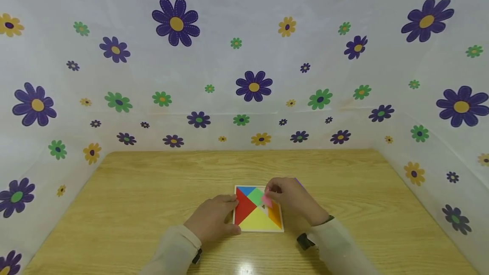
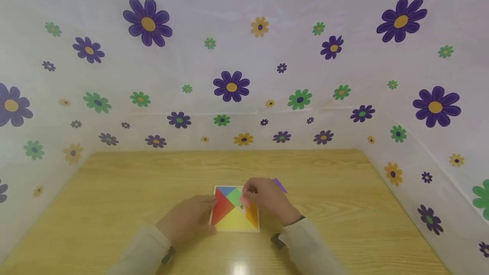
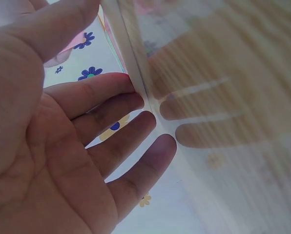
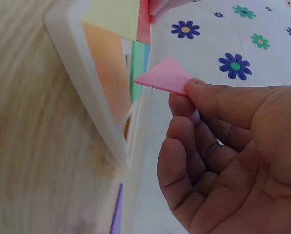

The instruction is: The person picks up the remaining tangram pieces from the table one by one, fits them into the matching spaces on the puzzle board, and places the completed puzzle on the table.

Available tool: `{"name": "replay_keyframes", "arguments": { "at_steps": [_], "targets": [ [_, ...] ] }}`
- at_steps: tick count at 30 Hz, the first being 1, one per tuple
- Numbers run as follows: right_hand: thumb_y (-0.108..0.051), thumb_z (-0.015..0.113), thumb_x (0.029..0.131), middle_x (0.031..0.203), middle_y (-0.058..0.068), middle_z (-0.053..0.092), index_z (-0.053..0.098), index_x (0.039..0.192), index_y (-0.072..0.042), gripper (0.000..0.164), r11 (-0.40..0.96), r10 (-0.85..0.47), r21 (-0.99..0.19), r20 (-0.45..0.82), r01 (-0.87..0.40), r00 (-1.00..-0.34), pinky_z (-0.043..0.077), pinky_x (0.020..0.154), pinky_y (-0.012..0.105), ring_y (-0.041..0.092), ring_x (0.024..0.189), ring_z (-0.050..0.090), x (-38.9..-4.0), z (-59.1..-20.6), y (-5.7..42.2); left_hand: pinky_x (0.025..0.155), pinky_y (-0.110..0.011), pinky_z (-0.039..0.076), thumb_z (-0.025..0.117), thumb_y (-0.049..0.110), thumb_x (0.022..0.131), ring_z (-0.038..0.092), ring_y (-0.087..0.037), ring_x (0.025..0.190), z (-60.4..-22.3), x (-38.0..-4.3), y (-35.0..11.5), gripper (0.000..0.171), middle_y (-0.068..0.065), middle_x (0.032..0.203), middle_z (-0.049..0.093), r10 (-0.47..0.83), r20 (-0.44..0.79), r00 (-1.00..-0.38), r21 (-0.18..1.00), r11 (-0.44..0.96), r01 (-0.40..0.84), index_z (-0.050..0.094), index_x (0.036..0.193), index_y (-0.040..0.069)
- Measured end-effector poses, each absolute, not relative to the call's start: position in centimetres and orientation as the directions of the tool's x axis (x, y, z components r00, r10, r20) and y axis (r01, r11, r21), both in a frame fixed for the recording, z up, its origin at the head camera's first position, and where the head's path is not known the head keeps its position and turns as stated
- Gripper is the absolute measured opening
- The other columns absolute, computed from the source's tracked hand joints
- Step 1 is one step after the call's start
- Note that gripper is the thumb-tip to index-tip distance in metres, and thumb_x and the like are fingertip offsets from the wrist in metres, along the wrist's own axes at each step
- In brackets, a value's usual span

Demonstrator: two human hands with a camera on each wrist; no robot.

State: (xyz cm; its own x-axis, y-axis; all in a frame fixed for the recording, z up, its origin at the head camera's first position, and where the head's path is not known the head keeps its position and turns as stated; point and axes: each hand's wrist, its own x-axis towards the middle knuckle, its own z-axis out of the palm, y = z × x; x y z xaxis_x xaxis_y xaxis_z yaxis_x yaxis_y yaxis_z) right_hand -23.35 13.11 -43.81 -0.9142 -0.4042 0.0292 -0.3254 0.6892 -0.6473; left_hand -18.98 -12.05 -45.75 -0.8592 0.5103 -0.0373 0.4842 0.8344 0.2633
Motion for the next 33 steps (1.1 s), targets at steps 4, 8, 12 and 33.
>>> {"name": "replay_keyframes", "arguments": {
  "at_steps": [4, 8, 12, 33],
  "targets": [
    [-0.017, 0.063, 0.092, 0.075, -0.007, 0.057, 0.065, 0.086, -0.017, 0.006, 0.682, -0.418, -0.661, -0.002, -0.313, -0.908, 0.046, 0.060, 0.023, 0.012, 0.070, 0.052, -23.3, -44.4, 12.8, 0.100, -0.045, 0.044, 0.068, 0.057, 0.078, 0.046, -0.024, 0.128, -45.7, -19.0, -12.0, 0.075, -0.004, 0.139, 0.051, 0.506, -0.048, -0.861, 0.264, 0.838, 0.477, 0.056, 0.133, 0.008],
    [-0.016, 0.063, 0.092, 0.079, -0.006, 0.059, 0.065, 0.086, -0.014, 0.006, 0.653, -0.437, -0.690, -0.004, -0.314, -0.900, 0.048, 0.064, 0.025, 0.013, 0.073, 0.053, -23.3, -44.7, 12.5, 0.100, -0.044, 0.044, 0.069, 0.057, 0.078, 0.046, -0.024, 0.127, -45.5, -19.0, -11.9, 0.075, -0.004, 0.139, 0.051, 0.508, -0.049, -0.860, 0.260, 0.838, 0.480, 0.056, 0.133, 0.007],
    [-0.016, 0.064, 0.091, 0.079, -0.007, 0.060, 0.065, 0.086, -0.013, 0.006, 0.646, -0.448, -0.694, -0.005, -0.319, -0.894, 0.048, 0.066, 0.025, 0.012, 0.073, 0.053, -23.3, -44.9, 12.2, 0.100, -0.043, 0.045, 0.070, 0.056, 0.077, 0.047, -0.024, 0.127, -45.2, -18.9, -11.9, 0.075, -0.005, 0.138, 0.052, 0.512, -0.048, -0.858, 0.264, 0.834, 0.484, 0.056, 0.132, 0.007],
    [-0.019, 0.066, 0.090, 0.076, -0.004, 0.057, 0.062, 0.090, -0.013, 0.007, 0.676, -0.439, -0.684, -0.076, -0.273, -0.895, 0.045, 0.059, 0.026, 0.012, 0.067, 0.051, -23.5, -45.6, 11.9, 0.101, -0.039, 0.044, 0.069, 0.057, 0.078, 0.047, -0.023, 0.127, -45.6, -19.1, -12.0, 0.075, -0.004, 0.138, 0.052, 0.519, -0.049, -0.853, 0.265, 0.831, 0.490, 0.056, 0.133, 0.007]
  ]
}}
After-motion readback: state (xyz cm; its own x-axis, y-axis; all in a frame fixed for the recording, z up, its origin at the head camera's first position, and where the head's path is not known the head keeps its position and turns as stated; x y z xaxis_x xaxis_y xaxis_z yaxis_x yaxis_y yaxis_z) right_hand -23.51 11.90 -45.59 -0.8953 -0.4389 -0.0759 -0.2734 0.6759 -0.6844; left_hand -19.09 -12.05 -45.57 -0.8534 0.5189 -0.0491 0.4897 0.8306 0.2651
